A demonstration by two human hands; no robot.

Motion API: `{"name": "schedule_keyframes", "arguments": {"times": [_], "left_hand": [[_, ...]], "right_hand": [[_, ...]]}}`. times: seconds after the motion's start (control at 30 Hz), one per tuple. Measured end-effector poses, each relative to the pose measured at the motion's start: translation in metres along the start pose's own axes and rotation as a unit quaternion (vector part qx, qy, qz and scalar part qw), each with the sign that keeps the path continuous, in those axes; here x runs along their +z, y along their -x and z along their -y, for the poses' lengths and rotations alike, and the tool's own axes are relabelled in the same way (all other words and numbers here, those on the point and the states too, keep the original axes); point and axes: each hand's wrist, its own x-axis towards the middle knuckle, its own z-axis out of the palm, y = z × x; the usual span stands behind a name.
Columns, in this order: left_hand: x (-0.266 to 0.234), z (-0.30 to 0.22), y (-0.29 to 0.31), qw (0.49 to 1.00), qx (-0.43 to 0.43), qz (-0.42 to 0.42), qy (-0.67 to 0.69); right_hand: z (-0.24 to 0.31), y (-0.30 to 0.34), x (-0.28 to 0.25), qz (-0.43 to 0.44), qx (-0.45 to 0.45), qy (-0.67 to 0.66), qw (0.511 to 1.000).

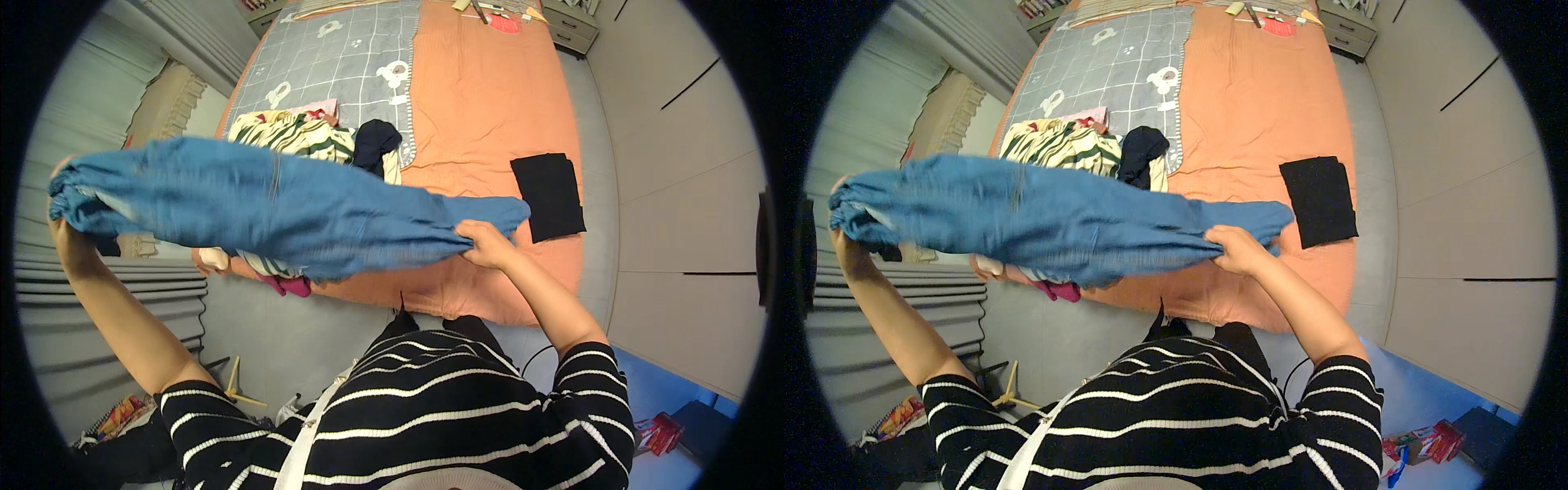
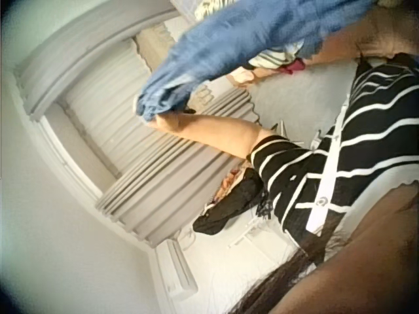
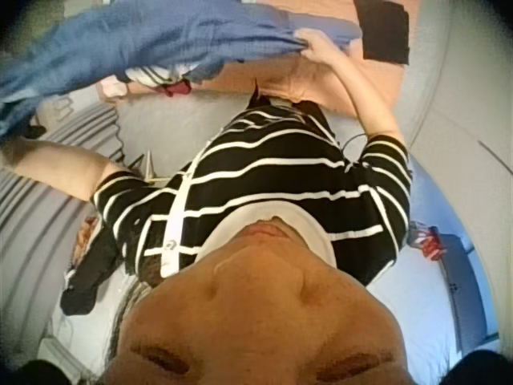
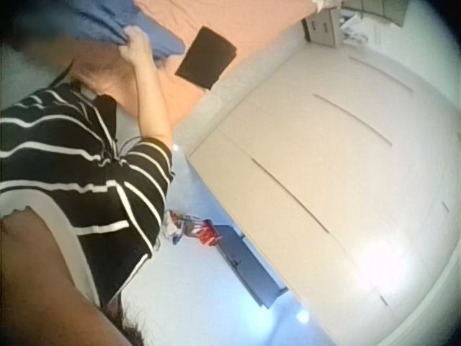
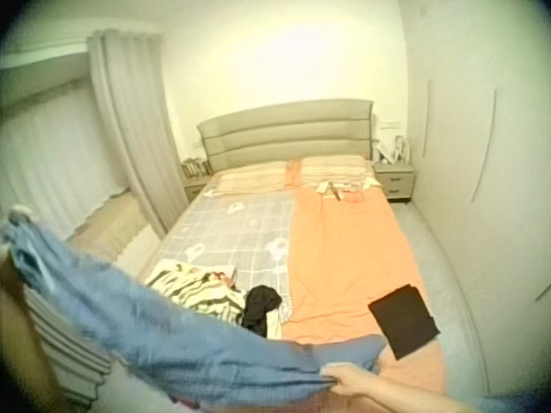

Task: The person folds a pair of blue pants, a dark blue shirt, a black and white shirt, a striped shirt, and a white shirt on a bed. The person handles each item one at a time, smoothing and folding them into neat stacks.

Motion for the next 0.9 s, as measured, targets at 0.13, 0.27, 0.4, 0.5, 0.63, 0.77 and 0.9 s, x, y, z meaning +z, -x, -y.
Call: {"name": "schedule_keyframes", "arguments": {"times": [0.13,0.27,0.4,0.5,0.63,0.77,0.9], "left_hand": [[0.01,0.035,0.01,0.994,-0.054,-0.072,0.064],[0.01,0.061,0.011,0.986,-0.075,-0.079,0.124],[-0.022,0.085,0.025,0.98,-0.129,-0.112,0.101],[-0.03,0.088,0.038,0.973,-0.171,-0.119,0.098],[-0.016,0.082,0.048,0.965,-0.188,-0.136,0.12],[0.029,0.031,0.017,0.983,-0.168,-0.07,0.035],[0.054,0.002,-0.013,0.993,-0.117,-0.017,0.001]], "right_hand": [[0.0,0.027,-0.006,-0.004,-0.052,-0.007,0.999],[-0.003,0.031,-0.017,-0.09,0.061,-0.129,0.986],[0.014,0.028,-0.021,-0.069,0.021,-0.118,0.99],[0.01,0.02,-0.025,-0.121,0.033,-0.109,0.986],[-0.005,0.009,0.01,-0.124,-0.014,-0.044,0.991],[-0.036,-0.007,0.071,-0.035,0.026,0.072,0.996],[-0.027,-0.019,0.125,0.043,0.013,0.098,0.994]]}}
